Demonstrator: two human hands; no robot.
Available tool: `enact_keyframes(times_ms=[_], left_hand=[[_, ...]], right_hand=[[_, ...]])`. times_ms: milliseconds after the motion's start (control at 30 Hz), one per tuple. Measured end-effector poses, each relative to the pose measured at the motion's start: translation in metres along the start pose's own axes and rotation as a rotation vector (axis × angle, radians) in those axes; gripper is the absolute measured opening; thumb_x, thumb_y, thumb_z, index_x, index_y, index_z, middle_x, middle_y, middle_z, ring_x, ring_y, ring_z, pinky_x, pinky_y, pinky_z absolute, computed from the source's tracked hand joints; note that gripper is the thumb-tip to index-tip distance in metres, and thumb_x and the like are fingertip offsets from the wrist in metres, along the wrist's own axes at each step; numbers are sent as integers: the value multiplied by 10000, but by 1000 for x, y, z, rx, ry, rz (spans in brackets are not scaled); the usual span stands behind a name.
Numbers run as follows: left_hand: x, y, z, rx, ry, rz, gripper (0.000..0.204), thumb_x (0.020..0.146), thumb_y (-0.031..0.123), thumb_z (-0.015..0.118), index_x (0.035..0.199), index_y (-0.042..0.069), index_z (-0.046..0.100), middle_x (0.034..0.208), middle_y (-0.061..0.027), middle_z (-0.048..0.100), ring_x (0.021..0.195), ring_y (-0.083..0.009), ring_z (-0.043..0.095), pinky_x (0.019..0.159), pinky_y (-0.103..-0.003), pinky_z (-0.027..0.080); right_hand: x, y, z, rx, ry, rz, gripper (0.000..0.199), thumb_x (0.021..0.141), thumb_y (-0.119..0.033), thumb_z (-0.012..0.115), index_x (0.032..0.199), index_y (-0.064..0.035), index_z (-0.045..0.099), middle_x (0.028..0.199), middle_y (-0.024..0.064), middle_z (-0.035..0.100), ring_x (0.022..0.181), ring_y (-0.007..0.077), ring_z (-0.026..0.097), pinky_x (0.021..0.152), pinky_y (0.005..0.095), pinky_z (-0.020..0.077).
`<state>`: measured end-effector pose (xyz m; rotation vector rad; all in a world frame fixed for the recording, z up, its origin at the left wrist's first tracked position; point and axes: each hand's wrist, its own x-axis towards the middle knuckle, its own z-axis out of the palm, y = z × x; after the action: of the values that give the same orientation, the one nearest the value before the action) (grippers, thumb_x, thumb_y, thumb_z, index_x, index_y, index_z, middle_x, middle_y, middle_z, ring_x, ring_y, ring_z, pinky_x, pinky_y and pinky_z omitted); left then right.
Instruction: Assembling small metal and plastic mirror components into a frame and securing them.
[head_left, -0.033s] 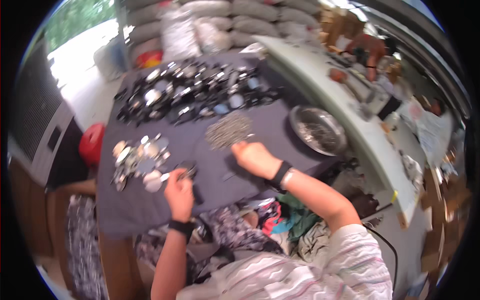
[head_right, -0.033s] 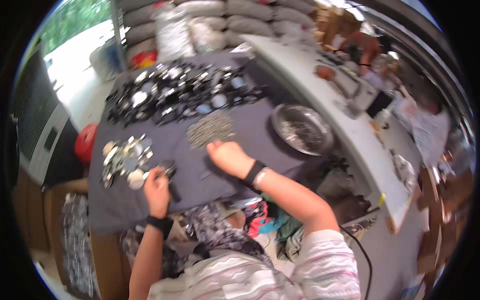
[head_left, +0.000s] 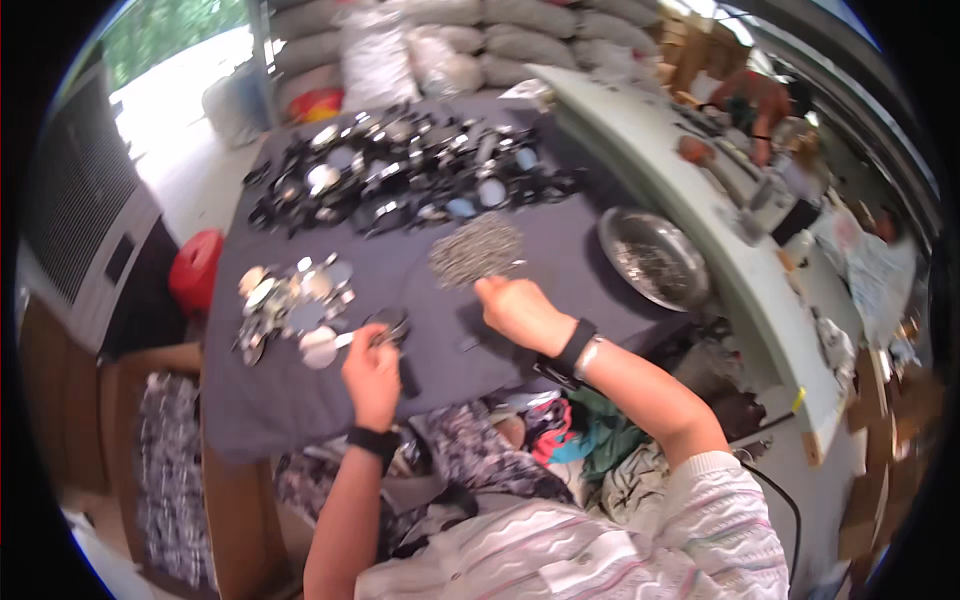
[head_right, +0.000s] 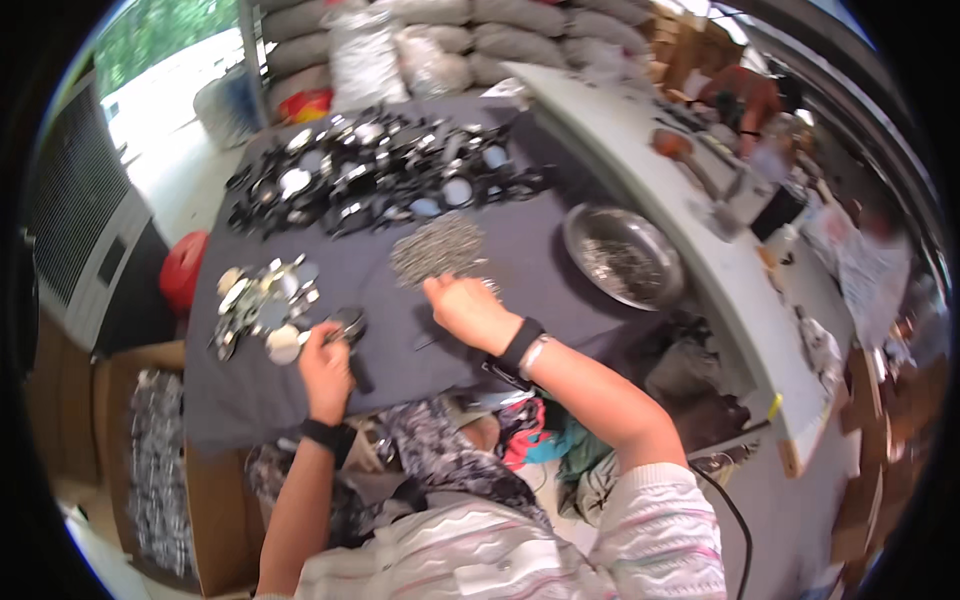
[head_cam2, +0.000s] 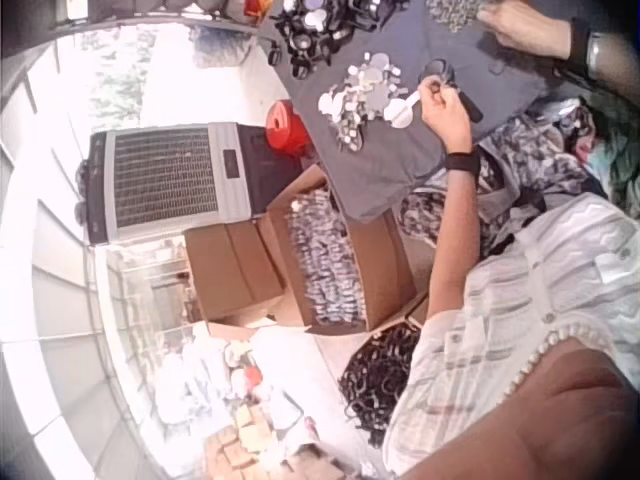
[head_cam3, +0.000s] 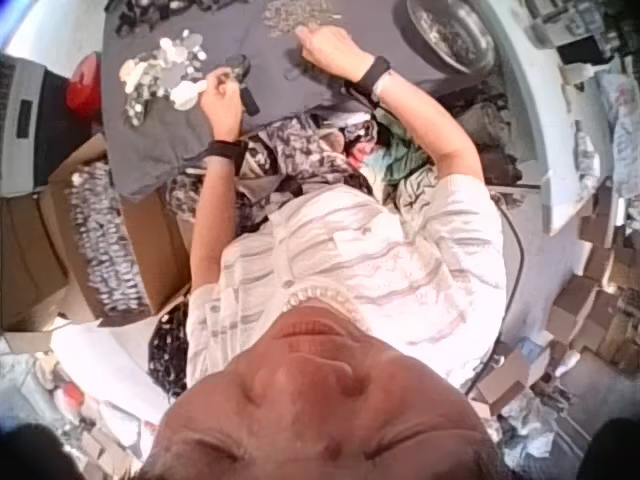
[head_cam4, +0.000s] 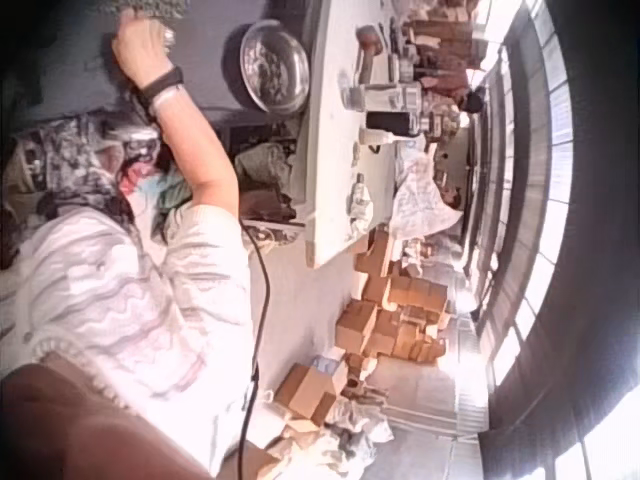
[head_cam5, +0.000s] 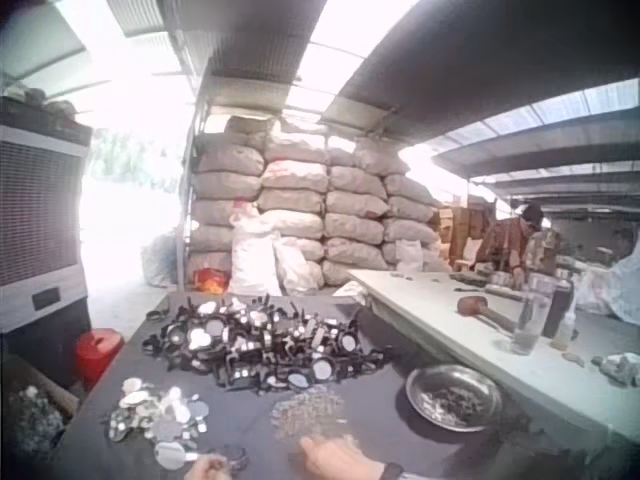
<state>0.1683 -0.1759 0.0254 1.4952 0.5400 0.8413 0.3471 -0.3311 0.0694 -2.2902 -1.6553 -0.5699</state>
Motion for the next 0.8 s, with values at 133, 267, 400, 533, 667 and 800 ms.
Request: enact_keyframes(times_ms=[133,267,400,533,667,800], left_hand=[[4,-14,-15,-27,53,10,156,816,-30,497,943,25,569,577,54,470,510,-7,372,451,-200,304],[1,-21,-21,84,59,57,165,874,3,478,998,67,566,525,55,436,388,-20,380,343,-213,302],[-3,-21,-21,145,64,80,164,870,0,482,997,63,566,528,55,439,393,-19,383,345,-213,307],[-3,-23,-23,143,59,98,156,869,-1,487,992,58,562,529,58,435,395,-19,387,344,-212,311],[1,-23,-27,120,53,103,158,868,-5,478,989,58,559,532,52,434,391,-24,392,339,-209,318],[6,-9,-23,49,43,32,157,873,-1,468,990,56,556,536,43,437,387,-28,394,336,-205,321]], right_hand=[[29,-58,9,753,-58,52,76,733,-18,553,793,27,539,730,177,583,657,344,590,604,419,468],[37,-87,37,969,-131,144,70,789,1,550,844,32,582,724,122,578,625,209,578,569,324,464],[34,-95,46,1006,-96,155,82,789,5,548,849,35,596,744,125,584,630,211,579,574,322,466],[36,-99,43,924,-66,109,81,758,-8,560,823,24,596,781,178,602,702,336,599,633,386,470],[42,-98,44,862,-40,37,70,751,4,565,812,26,593,791,181,600,726,359,591,633,390,466],[55,-92,52,1097,-60,128,40,793,13,572,827,11,592,714,117,604,614,212,607,550,327,475]])
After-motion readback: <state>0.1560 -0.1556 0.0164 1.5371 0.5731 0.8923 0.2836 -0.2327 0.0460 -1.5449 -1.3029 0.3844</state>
